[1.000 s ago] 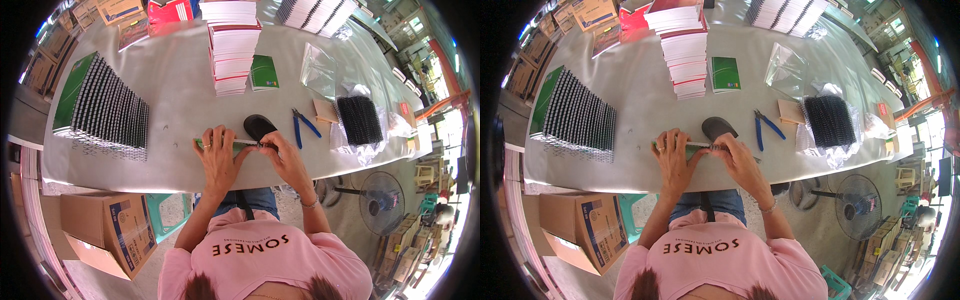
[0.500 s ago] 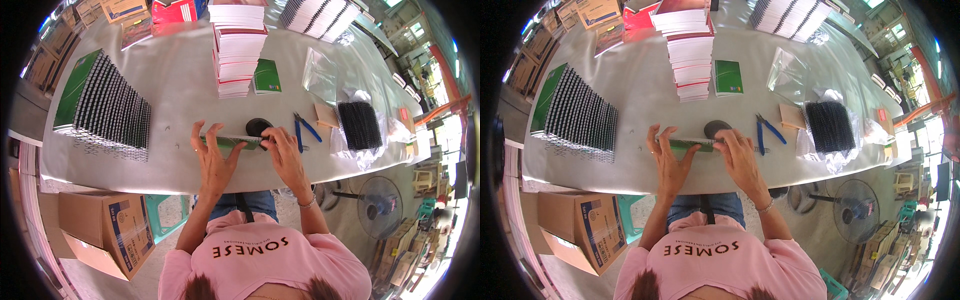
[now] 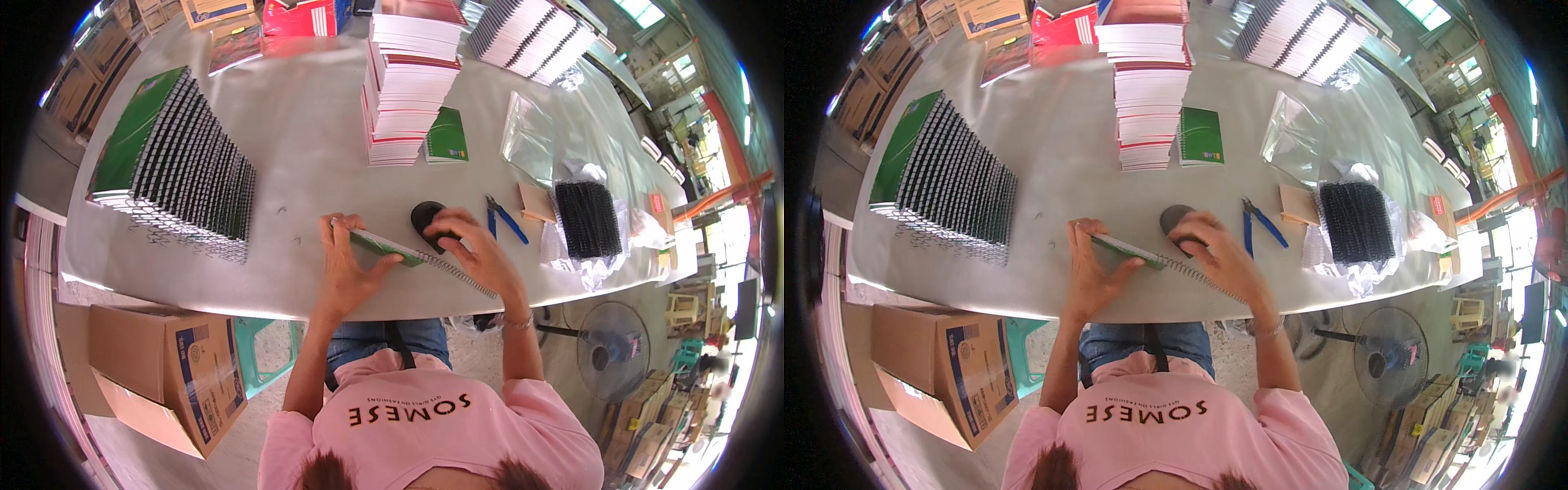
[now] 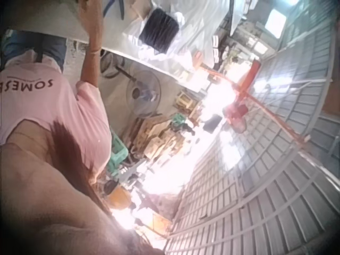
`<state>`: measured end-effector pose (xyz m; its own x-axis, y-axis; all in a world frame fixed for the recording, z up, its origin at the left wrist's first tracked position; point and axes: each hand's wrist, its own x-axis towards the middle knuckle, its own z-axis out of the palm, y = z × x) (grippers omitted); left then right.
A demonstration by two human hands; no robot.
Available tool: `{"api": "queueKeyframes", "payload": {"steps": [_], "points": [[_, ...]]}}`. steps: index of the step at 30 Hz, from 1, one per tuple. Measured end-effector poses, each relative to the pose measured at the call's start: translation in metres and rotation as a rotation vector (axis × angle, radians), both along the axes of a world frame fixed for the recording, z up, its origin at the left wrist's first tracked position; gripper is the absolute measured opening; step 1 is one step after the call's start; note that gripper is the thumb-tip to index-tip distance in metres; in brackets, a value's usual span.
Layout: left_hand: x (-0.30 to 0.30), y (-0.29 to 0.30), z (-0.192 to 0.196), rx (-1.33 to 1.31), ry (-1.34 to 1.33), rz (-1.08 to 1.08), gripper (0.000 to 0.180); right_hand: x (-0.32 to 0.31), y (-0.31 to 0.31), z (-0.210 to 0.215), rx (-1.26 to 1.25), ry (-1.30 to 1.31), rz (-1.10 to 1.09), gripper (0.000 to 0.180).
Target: The person assembles spiral notebooks by threading a metal coil through pre-punched paper stacks and covers, then uses pliers to clip and secure the ends of the coil.
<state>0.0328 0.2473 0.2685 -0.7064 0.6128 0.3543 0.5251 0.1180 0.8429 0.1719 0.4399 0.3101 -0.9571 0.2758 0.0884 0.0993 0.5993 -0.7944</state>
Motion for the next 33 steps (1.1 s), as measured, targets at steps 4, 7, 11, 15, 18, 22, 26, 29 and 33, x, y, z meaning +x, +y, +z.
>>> {"api": "queueKeyframes", "payload": {"steps": [4, 7, 11, 15, 18, 22, 26, 29, 33], "points": [[-0.013, -0.01, -0.002, -0.015, 0.029, -0.004, 0.074, -0.011, 0.021, 0.004, 0.195, -0.045, 0.055, 0.032], [-0.009, -0.013, 0.0, -0.015, -0.006, 0.048, 0.076, -0.018, 0.011, 0.013, 0.218, -0.06, 0.079, 0.036], [-0.003, -0.012, -0.004, 0.0, 0.022, 0.108, 0.076, -0.022, -0.02, 0.039, -0.171, -0.124, 0.196, 0.034], [-0.002, -0.01, -0.005, -0.005, 0.067, 0.123, 0.074, -0.022, -0.038, 0.024, -0.263, -0.153, 0.073, 0.031], [-0.001, -0.008, -0.007, -0.008, 0.088, 0.134, 0.073, -0.021, -0.044, 0.015, -0.051, -0.003, 0.01, 0.029], [0.0, -0.007, -0.009, 0.001, 0.087, 0.152, 0.071, -0.024, -0.057, 0.008, 0.088, 0.205, -0.102, 0.03], [-0.002, -0.008, -0.013, 0.006, 0.107, 0.151, 0.071, -0.024, -0.065, 0.014, 0.072, 0.207, -0.161, 0.032], [-0.002, -0.007, -0.013, 0.001, 0.123, 0.155, 0.071, -0.023, -0.065, 0.01, 0.073, 0.228, -0.152, 0.031], [-0.001, -0.008, -0.011, -0.001, 0.132, 0.153, 0.071, -0.022, -0.061, 0.005, 0.13, 0.233, -0.113, 0.025]]}}
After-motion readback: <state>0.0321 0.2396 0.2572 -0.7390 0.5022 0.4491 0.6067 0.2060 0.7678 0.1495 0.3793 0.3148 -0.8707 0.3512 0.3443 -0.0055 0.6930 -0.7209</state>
